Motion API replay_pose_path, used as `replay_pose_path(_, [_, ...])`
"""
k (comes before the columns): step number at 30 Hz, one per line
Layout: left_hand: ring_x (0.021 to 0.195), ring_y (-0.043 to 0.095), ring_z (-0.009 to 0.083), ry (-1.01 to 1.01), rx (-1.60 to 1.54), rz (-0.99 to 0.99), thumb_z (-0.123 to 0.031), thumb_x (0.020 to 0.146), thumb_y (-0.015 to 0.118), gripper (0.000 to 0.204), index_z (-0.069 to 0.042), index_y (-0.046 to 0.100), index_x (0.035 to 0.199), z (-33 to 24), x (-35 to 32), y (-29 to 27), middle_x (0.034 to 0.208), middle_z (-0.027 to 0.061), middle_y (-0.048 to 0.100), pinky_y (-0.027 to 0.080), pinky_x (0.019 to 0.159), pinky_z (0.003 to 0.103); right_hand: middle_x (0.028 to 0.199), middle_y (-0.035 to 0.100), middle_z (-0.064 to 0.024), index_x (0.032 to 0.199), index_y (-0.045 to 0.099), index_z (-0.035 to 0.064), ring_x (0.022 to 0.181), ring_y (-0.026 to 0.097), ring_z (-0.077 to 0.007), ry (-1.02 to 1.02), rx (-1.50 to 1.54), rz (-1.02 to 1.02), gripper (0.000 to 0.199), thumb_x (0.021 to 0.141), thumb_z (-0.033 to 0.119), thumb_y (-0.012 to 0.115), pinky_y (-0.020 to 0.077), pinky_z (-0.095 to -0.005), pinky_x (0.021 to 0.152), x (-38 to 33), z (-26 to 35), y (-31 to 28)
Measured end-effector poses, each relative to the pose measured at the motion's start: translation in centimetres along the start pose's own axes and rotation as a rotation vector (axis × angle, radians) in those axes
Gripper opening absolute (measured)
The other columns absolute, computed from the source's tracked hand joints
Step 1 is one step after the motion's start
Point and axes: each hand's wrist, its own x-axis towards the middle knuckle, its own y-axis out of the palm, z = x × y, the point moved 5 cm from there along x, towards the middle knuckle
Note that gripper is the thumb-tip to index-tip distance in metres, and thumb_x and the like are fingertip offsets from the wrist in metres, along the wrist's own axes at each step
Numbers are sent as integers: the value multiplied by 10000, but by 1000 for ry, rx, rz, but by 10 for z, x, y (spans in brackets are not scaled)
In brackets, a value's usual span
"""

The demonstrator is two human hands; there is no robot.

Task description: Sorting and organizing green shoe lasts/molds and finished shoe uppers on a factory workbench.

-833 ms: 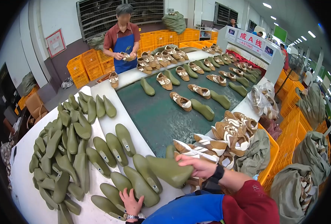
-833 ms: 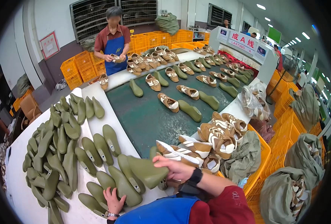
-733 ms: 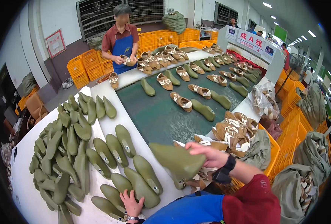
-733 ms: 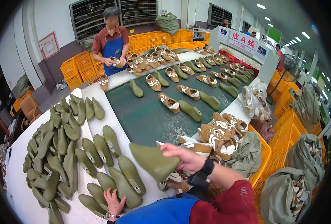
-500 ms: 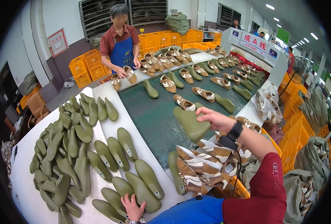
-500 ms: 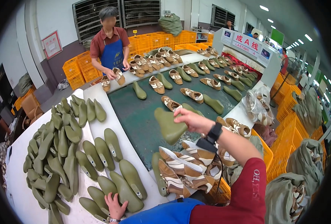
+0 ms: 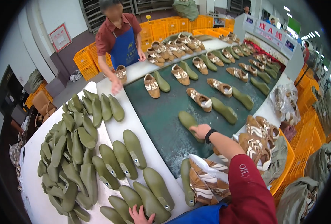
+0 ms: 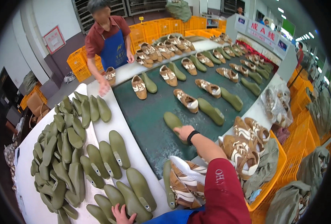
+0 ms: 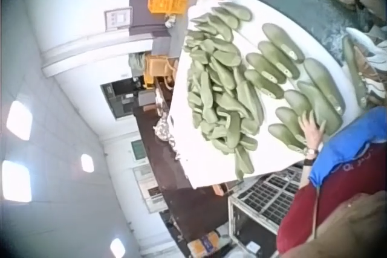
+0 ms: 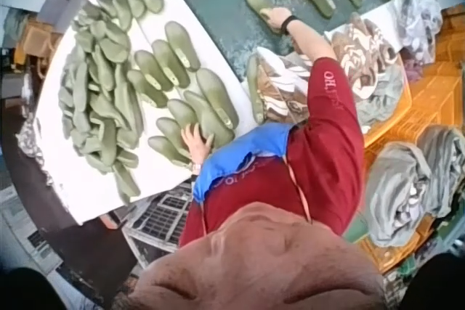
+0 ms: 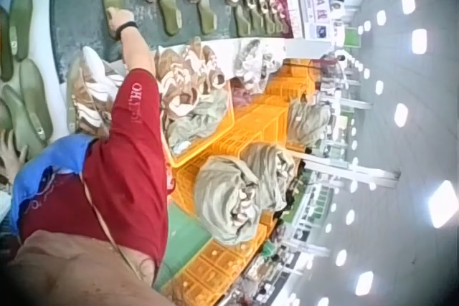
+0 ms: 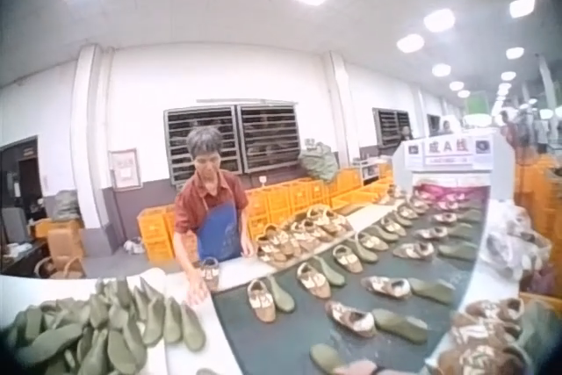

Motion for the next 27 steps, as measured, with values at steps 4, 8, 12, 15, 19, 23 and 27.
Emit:
replay_pose_path(4, [1235,251,456,-21,10,11,-290,678,734,664,-55,456,1234,-1,3,-3,1326,208,338,269,1007,534,885,633,-126,1081,527,238,840,617,-318,27,102,-51,325,761,188,554,485,-416,724,11,3,7])
replay_pose_path(8, [1232,251,462,-52,21,23,-285,678,735,662,-59,457,1234,-2,4,-2,1321,211,340,270,1004,538,913,632,-117,1095,518,260,872,614,-300,71,121,24,338,767,178,536,482,-400,734,8,-5,-1])
replay_pose_path(12, [1217,262,470,4,6,-31,-282,673,740,661,-66,462,1232,0,0,0,1314,218,344,278,996,546,969,628,-111,1113,509,274,916,608,-289,128,112,109,351,780,160,507,476,-388,765,-3,-9,-4])
replay_pose_path(15, [1210,270,472,41,7,-67,-287,673,744,662,-69,464,1231,4,-3,2,1313,220,344,283,992,548,1026,621,-108,1159,495,285,943,606,-284,156,103,148,396,785,158,504,475,-388,784,-12,-17,1])
replay_pose_path(19, [1212,271,469,59,7,-91,-296,672,747,664,-71,465,1230,11,-7,9,1315,218,344,283,995,548,1057,619,-121,1211,502,227,958,600,-296,89,50,91,458,764,131,523,474,-400,803,-29,-5,-21])
replay_pose_path(23, [1185,266,478,102,45,-87,-300,608,763,667,-11,500,1148,19,-6,19,1253,241,363,274,991,530,1042,621,-149,1156,561,124,937,599,-324,-157,102,-24,419,737,131,556,475,-419,800,-55,41,-77])
replay_pose_path(27, [1187,267,471,85,17,-85,-311,613,765,683,-8,492,1160,20,-7,19,1260,241,361,276,989,522,965,634,-177,1101,586,66,907,599,-339,-543,277,-91,387,747,220,571,474,-428,790,-119,145,-126])
